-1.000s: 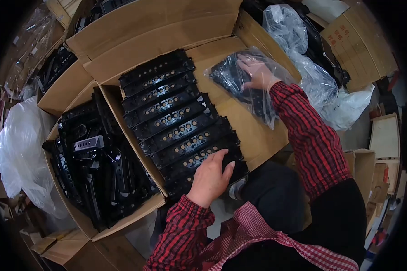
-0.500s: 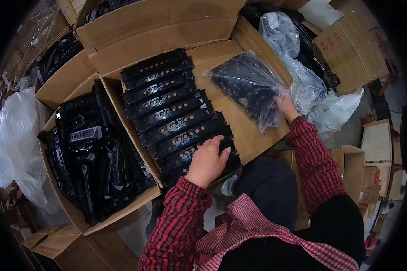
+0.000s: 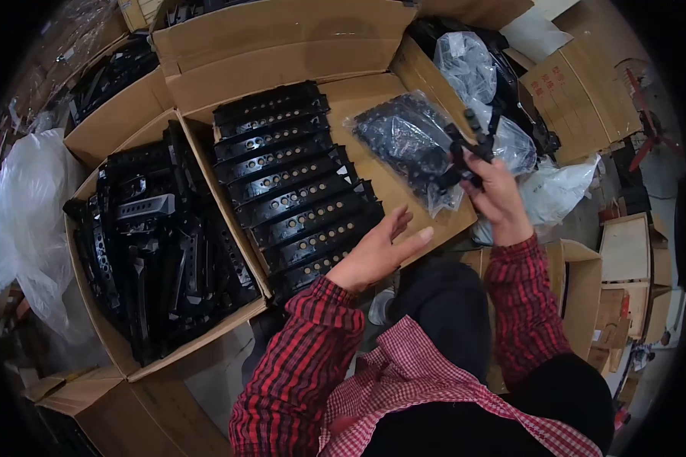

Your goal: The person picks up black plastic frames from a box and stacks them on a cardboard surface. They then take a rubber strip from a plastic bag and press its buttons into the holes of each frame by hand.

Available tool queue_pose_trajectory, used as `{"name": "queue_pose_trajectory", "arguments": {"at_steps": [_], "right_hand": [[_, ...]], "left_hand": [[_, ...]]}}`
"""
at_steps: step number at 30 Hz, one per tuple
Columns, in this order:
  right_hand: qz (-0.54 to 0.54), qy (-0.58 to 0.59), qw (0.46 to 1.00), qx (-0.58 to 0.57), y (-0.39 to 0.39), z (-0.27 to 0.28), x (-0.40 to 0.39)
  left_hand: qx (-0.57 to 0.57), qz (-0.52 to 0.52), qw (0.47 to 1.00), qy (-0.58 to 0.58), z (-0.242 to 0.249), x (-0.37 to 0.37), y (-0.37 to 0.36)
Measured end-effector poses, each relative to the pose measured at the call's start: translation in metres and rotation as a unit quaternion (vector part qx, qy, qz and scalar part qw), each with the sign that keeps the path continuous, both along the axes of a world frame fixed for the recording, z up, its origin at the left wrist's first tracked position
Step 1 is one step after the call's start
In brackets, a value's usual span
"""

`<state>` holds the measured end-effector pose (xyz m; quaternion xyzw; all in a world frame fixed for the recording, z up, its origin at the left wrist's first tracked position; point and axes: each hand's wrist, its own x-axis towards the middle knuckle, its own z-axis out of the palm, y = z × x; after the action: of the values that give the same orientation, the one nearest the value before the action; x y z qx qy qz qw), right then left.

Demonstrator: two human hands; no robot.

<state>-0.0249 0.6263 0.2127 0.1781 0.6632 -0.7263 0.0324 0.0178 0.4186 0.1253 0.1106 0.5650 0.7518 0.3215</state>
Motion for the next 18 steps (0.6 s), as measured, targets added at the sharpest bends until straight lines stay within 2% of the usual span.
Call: {"name": "queue_pose_trajectory", "arguments": {"at_steps": [2,4,5,8,9,11,12,14,18], "right_hand": [[0.086,-0.008,0.993,-0.077,-0.052,-0.017,-0.004],[0.174,-0.057,0.978,-0.099,-0.092,-0.022,-0.007],[0.182,-0.063,0.975,-0.114,-0.104,-0.031,-0.010],[0.239,-0.087,0.956,-0.147,-0.126,-0.051,-0.013],[0.243,-0.088,0.954,-0.151,-0.126,-0.056,-0.015],[0.250,-0.081,0.946,-0.188,-0.122,-0.067,-0.020],[0.249,-0.083,0.945,-0.193,-0.121,-0.067,-0.022],[0.251,-0.036,0.948,-0.191,-0.120,-0.062,-0.022],[0.247,-0.059,0.951,-0.174,-0.129,-0.065,-0.027]], "left_hand": [[0.067,0.018,0.996,-0.050,-0.005,-0.014,-0.012],[0.170,0.138,0.964,-0.148,0.005,-0.029,-0.039],[0.236,0.167,0.944,-0.157,0.018,-0.029,-0.055],[0.255,0.219,0.937,-0.097,0.009,-0.023,-0.057],[0.230,0.282,0.928,-0.083,0.007,-0.024,-0.048],[0.292,0.290,0.896,-0.167,0.005,-0.033,-0.055],[0.383,0.266,0.851,-0.241,0.003,-0.040,-0.061],[0.429,0.280,0.821,-0.254,0.004,-0.043,-0.068],[0.401,0.305,0.824,-0.259,-0.014,-0.047,-0.059]]}}
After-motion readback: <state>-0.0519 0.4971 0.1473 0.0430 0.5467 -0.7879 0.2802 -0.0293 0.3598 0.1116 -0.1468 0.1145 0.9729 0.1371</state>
